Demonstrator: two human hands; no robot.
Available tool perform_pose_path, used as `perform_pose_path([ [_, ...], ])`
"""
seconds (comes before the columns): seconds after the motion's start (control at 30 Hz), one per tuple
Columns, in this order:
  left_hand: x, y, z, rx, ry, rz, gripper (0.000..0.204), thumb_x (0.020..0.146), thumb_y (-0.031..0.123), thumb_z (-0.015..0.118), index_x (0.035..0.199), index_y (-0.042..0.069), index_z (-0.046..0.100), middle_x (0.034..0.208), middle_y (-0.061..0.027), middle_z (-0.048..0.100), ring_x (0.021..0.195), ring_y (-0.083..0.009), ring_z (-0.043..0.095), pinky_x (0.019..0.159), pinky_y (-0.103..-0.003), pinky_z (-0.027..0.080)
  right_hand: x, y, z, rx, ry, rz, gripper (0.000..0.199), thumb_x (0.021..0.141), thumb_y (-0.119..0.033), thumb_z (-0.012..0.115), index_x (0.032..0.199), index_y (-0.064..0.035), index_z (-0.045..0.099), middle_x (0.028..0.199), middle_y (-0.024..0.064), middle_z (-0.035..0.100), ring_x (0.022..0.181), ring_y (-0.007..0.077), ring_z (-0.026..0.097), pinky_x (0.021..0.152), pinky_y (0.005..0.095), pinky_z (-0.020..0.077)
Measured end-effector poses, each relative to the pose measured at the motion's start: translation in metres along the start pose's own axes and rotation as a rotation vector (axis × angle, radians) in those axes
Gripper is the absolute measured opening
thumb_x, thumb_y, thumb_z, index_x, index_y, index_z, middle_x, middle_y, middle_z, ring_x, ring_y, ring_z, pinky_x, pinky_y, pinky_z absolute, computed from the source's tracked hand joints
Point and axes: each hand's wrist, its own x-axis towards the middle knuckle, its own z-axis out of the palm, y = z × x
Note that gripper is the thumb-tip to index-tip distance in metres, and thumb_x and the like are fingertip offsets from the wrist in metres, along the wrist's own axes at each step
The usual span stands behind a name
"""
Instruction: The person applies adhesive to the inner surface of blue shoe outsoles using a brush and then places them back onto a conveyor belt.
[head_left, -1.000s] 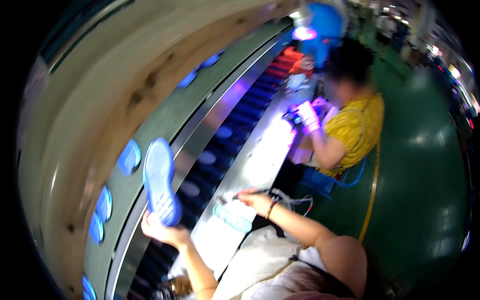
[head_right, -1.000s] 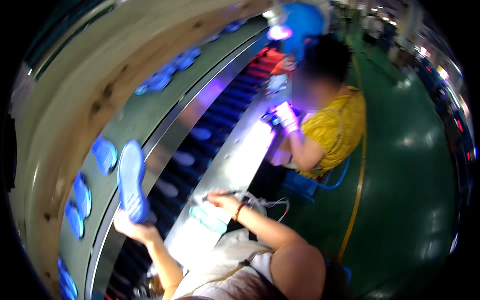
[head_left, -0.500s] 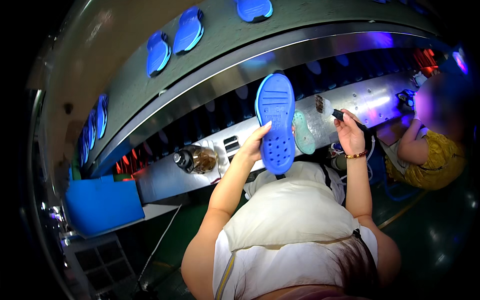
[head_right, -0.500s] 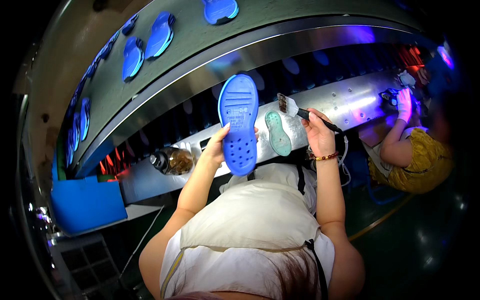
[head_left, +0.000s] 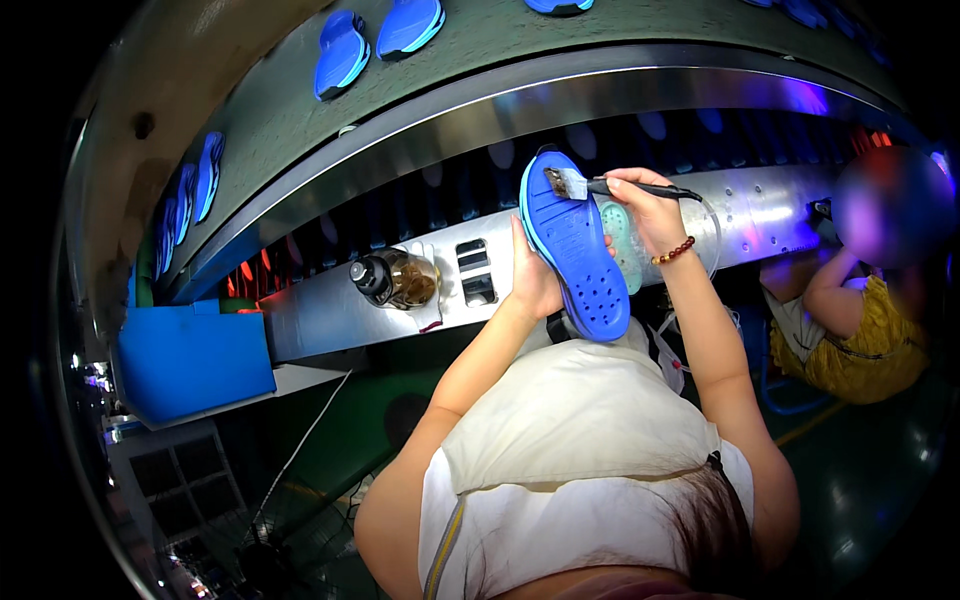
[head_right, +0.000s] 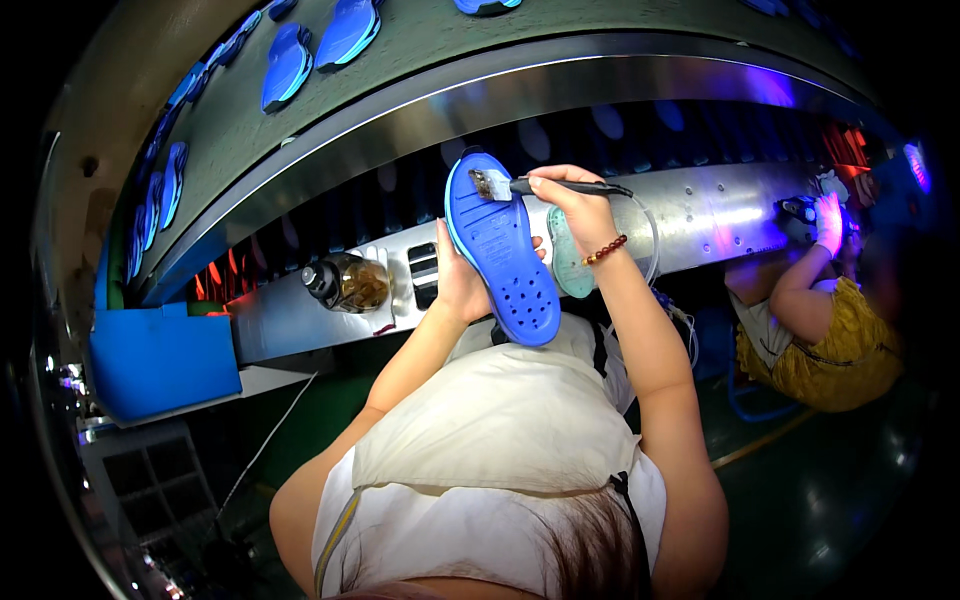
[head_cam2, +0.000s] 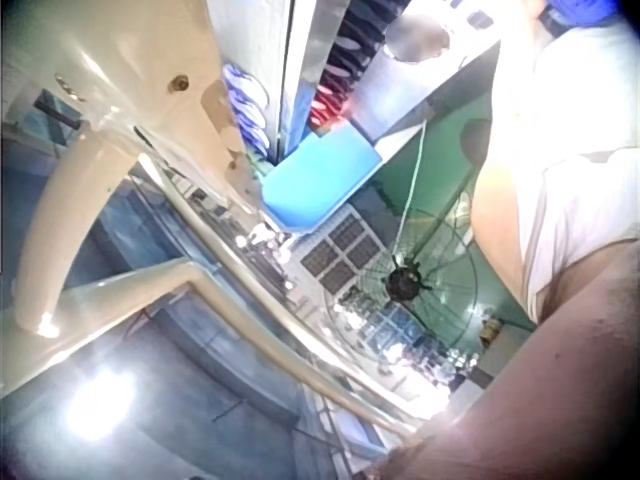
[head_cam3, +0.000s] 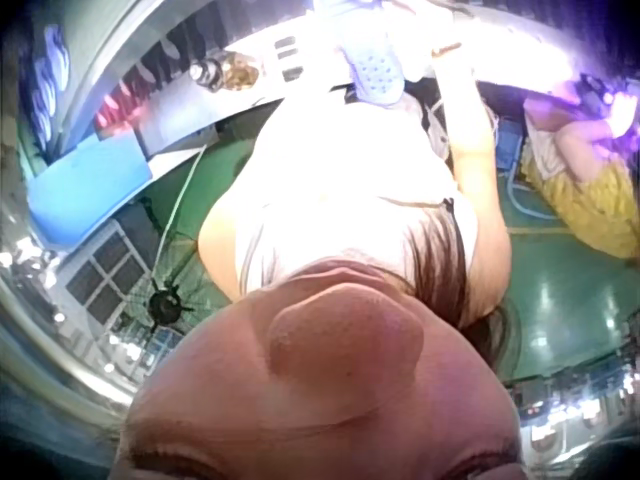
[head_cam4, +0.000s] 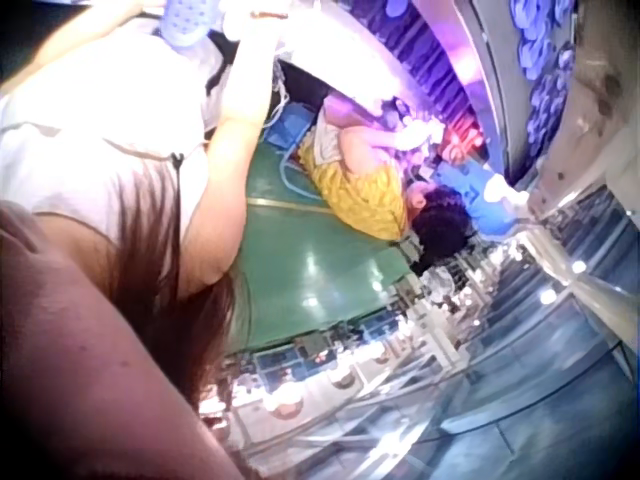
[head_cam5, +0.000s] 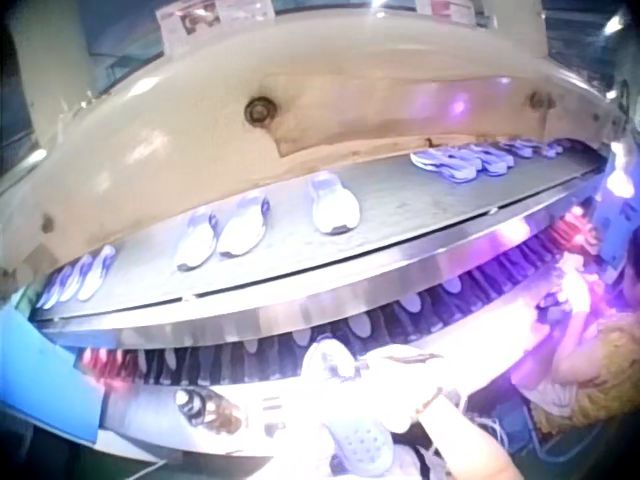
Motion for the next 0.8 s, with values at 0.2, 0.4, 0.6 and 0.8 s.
perform_pose_path([
  [0.2, 0.015, -0.012, -0.015, 0.090, 0.188, 0.257, 0.076, 0.079, 0.068, 0.015, 0.125, 0.011, 0.035, 0.120, -0.0100, 0.044, 0.109, -0.0241, 0.043, 0.096, -0.038, 0.032, -0.008, -0.006, 0.044, -0.625, -0.114, -0.336, 0.017, 0.069, -0.012, 0.063, 0.082, -0.0014, 0.064, 0.076, 0.0107, 0.063, 0.071, 0.0166, 0.061, 0.065, 0.0256, 0.0467],
  [0.4, 0.003, 0.026, -0.034, 0.105, 0.160, 0.220, 0.088, 0.073, 0.074, 0.012, 0.114, 0.003, 0.043, 0.094, -0.0195, 0.055, 0.085, -0.0304, 0.055, 0.081, -0.045, 0.043, -0.063, -0.029, 0.029, -0.797, -0.539, -0.185, 0.016, 0.063, -0.012, 0.062, 0.076, -0.0026, 0.065, 0.075, 0.0126, 0.063, 0.070, 0.0217, 0.061, 0.065, 0.0280, 0.0469],
  [0.6, -0.001, 0.020, -0.009, -0.022, -0.095, 0.012, 0.089, 0.072, 0.074, 0.013, 0.117, 0.003, 0.042, 0.101, -0.0208, 0.054, 0.091, -0.0328, 0.054, 0.082, -0.045, 0.043, -0.038, -0.057, 0.021, -0.379, -0.230, -0.190, 0.014, 0.074, -0.003, 0.061, 0.087, 0.0015, 0.062, 0.081, 0.0077, 0.063, 0.074, 0.0106, 0.059, 0.066, 0.0227, 0.0474],
  [0.8, -0.002, 0.020, 0.018, -0.064, -0.147, 0.068, 0.077, 0.077, 0.068, 0.020, 0.122, 0.009, 0.041, 0.116, -0.0117, 0.049, 0.102, -0.0273, 0.050, 0.089, -0.042, 0.039, -0.036, -0.049, 0.021, -0.375, -0.496, -0.218, 0.016, 0.070, -0.006, 0.065, 0.084, 0.0011, 0.064, 0.081, 0.0098, 0.063, 0.076, 0.0127, 0.059, 0.069, 0.0248, 0.0473],
])
